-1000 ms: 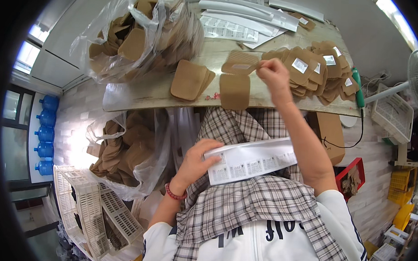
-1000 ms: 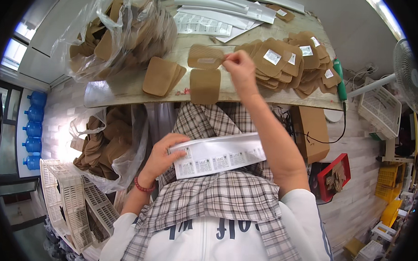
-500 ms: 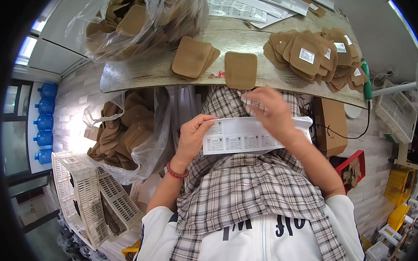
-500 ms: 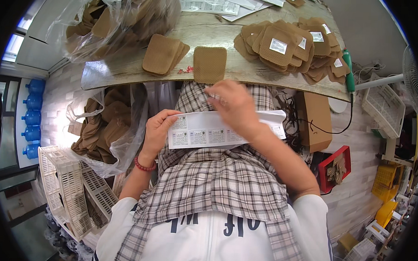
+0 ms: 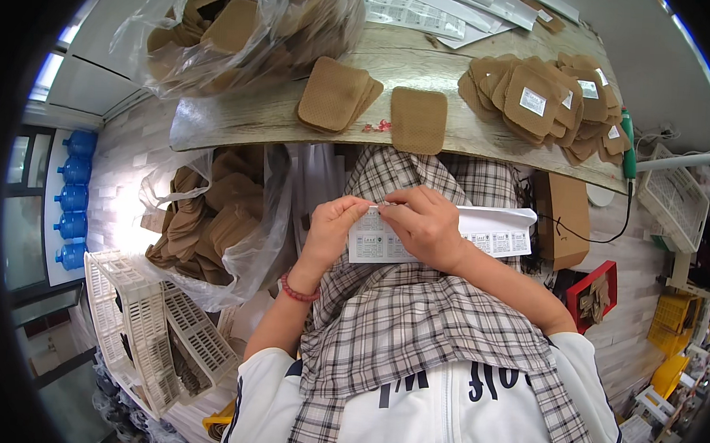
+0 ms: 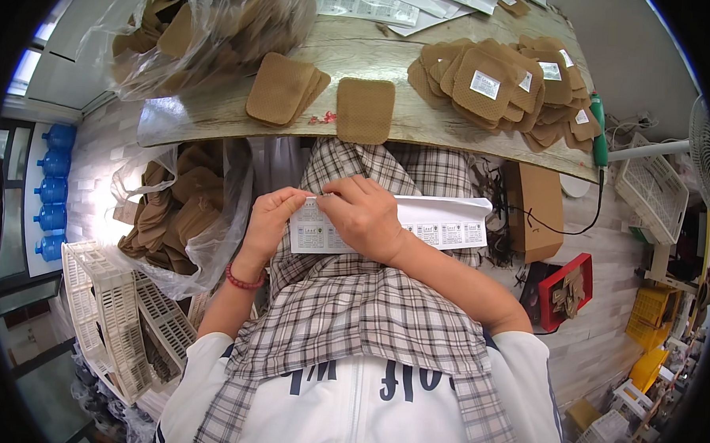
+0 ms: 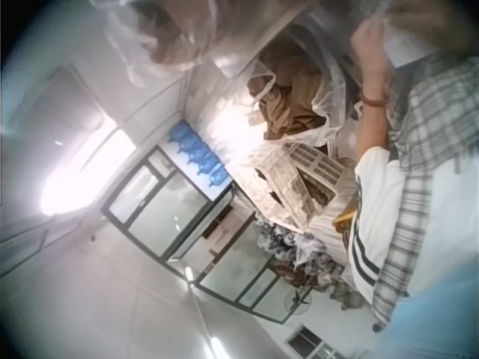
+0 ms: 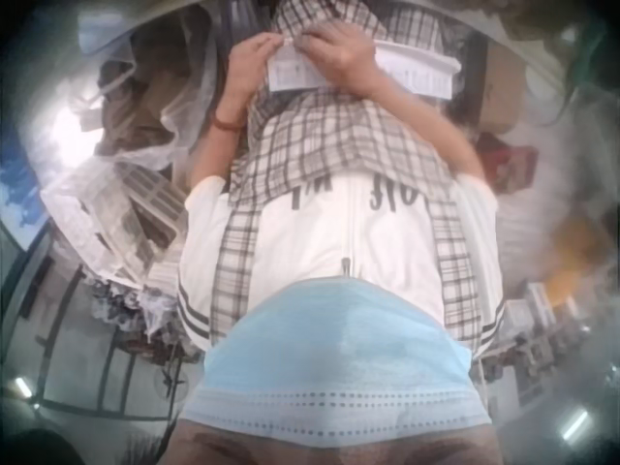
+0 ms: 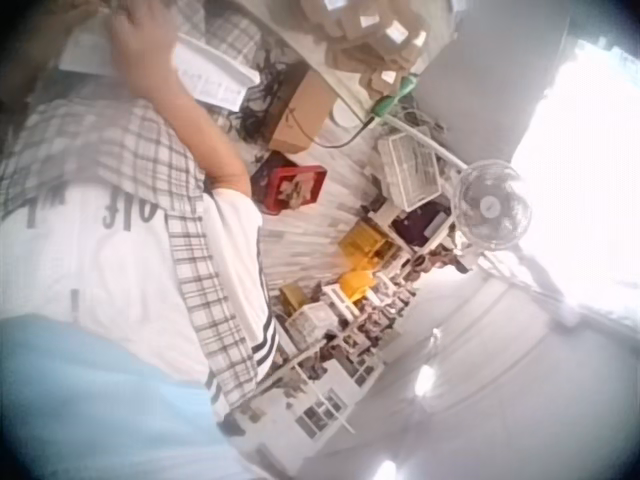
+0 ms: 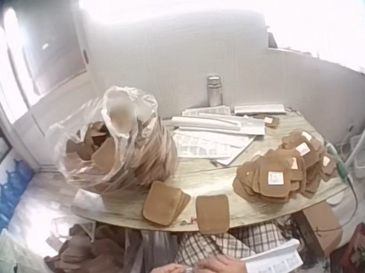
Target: The person applies adhesive labels to small brown textured pads. They peel each label from a sheet and press it onto a pad, then place the labeled pad into a growing stack on the table.
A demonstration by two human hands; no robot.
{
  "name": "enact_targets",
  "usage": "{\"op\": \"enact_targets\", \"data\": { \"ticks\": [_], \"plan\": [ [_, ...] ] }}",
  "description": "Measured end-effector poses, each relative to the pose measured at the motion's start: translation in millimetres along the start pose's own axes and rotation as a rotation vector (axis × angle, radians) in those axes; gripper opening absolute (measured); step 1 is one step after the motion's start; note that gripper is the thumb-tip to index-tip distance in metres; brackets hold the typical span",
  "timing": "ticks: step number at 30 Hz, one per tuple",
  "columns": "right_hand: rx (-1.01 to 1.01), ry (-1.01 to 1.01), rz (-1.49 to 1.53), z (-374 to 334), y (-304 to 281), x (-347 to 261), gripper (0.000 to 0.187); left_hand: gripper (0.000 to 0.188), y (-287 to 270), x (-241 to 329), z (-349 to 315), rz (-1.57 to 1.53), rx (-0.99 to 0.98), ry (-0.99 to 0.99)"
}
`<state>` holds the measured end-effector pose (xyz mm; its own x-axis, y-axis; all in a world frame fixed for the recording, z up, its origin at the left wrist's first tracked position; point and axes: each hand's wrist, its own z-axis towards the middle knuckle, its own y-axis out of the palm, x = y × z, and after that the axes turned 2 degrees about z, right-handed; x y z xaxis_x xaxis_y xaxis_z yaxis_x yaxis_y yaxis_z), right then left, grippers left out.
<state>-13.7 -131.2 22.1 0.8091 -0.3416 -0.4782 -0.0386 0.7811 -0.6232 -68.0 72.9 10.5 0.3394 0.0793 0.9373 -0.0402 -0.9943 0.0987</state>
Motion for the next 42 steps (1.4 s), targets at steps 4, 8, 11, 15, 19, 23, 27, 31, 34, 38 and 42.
{"op": "enact_targets", "data": {
  "ticks": [4,8,11,15,19,23,27,31,34,38,42],
  "plan": [
    [0.088,0.077,0.097,-0.2,6.8,2.2,0.019,0.029,-5.9,8.1,-4.2,-0.178,-0.087,-0.091],
    [0.108,0.030,0.102,-1.5,7.4,7.1,0.021,0.032,-21.7,-12.6,-9.4,-0.364,-0.131,-0.087],
    [0.067,-0.085,0.052,-2.2,4.5,12.1,0.021,0.029,-13.4,-9.1,-5.9,-0.323,-0.060,-0.060],
    [-0.056,-0.206,0.114,-2.3,-5.9,12.8,0.022,0.023,-4.3,-11.5,5.0,-0.101,0.085,0.011],
    [-0.084,-0.339,0.177,-1.1,-13.2,9.5,0.025,0.022,5.2,-19.4,18.8,0.038,0.199,0.045],
    [-0.036,0.028,0.391,7.5,-35.2,9.3,0.019,0.021,0.5,-22.3,26.3,0.202,0.194,0.038],
    [0.224,0.438,0.452,28.3,-45.1,45.1,0.008,0.028,-9.8,2.0,31.4,0.463,0.133,0.172],
    [0.163,0.909,0.712,41.7,-40.4,109.5,0.004,0.035,-24.9,49.4,56.4,0.784,0.012,0.407],
    [0.142,0.914,0.695,35.3,-19.3,132.9,0.006,0.033,-8.7,83.0,80.5,0.784,-0.047,0.517],
    [0.328,0.943,0.616,20.9,1.5,102.5,0.006,0.026,31.2,84.2,97.6,0.972,-0.115,0.586],
    [0.331,1.012,0.727,21.7,-4.6,100.2,0.008,0.026,45.8,53.7,94.5,1.181,-0.148,0.600]
  ]
}}
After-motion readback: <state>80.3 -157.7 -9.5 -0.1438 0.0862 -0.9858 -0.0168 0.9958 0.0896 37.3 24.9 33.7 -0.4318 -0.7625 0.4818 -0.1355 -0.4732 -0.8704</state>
